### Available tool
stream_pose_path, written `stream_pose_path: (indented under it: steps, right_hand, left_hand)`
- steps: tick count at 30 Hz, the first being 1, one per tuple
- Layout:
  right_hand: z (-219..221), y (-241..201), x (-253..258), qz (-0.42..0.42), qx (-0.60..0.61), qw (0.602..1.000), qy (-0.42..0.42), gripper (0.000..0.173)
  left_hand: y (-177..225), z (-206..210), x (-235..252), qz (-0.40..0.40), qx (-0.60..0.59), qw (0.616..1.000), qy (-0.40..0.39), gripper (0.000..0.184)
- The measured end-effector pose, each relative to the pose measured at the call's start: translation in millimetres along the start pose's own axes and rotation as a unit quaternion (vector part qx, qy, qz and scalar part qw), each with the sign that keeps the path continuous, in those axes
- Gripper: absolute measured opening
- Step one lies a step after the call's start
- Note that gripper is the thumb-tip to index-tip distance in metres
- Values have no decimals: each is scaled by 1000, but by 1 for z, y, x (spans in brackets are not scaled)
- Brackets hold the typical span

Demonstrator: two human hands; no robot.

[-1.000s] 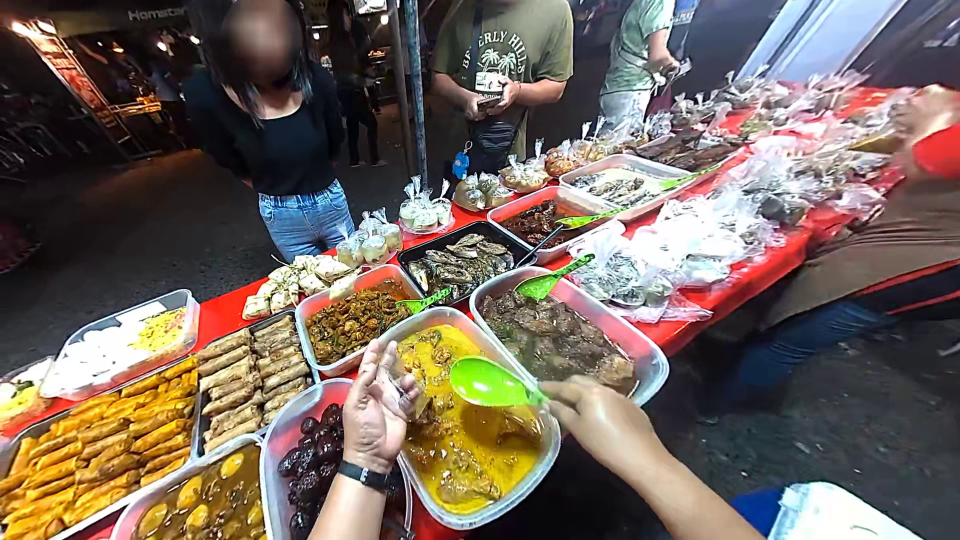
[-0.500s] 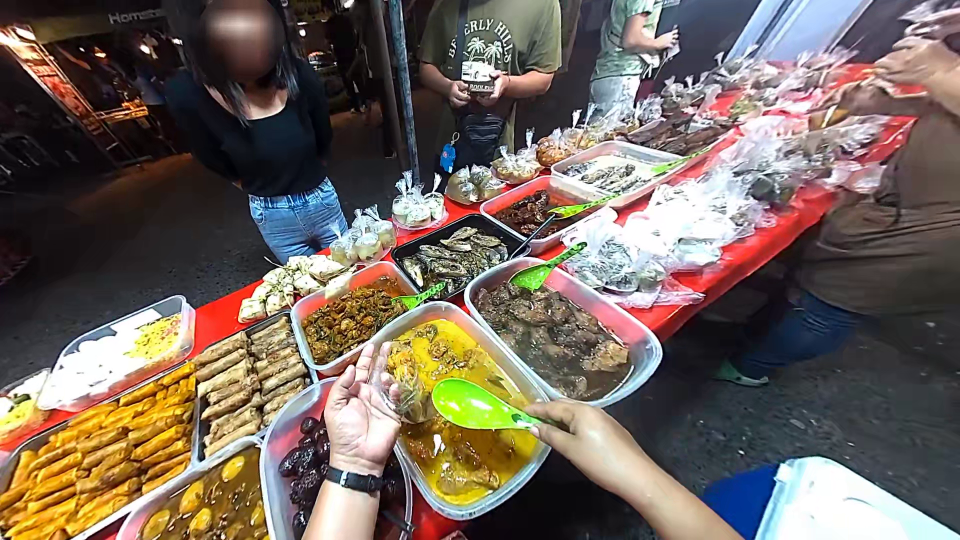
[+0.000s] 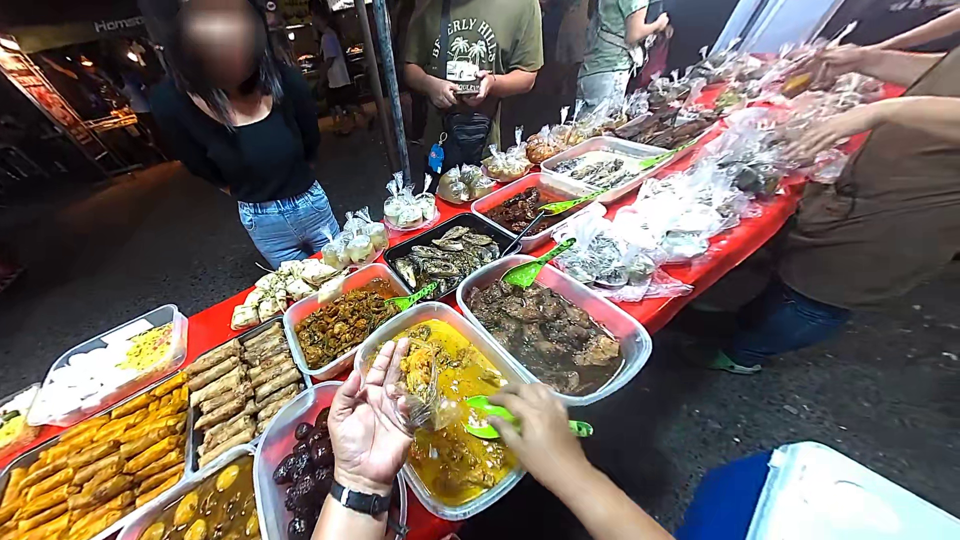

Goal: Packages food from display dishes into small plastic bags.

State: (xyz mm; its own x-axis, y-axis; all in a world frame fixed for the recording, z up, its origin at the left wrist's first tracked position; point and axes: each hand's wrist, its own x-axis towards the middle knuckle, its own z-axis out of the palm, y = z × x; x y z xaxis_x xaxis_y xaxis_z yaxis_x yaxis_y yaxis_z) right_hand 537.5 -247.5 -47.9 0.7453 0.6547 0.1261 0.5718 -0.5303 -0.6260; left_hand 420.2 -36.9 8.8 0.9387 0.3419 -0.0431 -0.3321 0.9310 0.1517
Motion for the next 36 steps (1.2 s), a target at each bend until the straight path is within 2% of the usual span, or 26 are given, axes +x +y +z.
stream_pose_path:
  steps: [2,4,7,11,14,19,24,29,36]
  right_hand:
    - [28,-13,-6,-88,149,977,123,29]
    - [47,-30,-5,-160,207,944,203,32]
    - [59,-45,3,-175,224,930,234,34]
    - [56,-51,17,-170,226,924,258,16]
    - [49,-49,22,-181,228,923,250,16]
    - [41,-45,25,-218,263,912,226,17]
    - [26,-44,27,-230,344,898,152,16]
    - [7,-47,29,-195,385,900,61,14]
    - [-1,-49,30,-119,473,873,21,10]
  left_hand:
    - [-5,2,1,-9,-6,1000,-13,52]
    - [-9,5,2,-11,-16,1000,-9,51]
    - [-15,8,3,-8,-27,1000,11,49]
    - [-17,7,4,10,-32,999,29,49]
    - [-14,5,3,10,-30,999,40,47]
    - [-11,0,4,-29,18,998,60,56]
    - [-9,9,3,-76,81,981,156,49]
    - [-14,18,2,-65,82,971,215,38]
    - [-15,30,-1,-23,96,975,199,40]
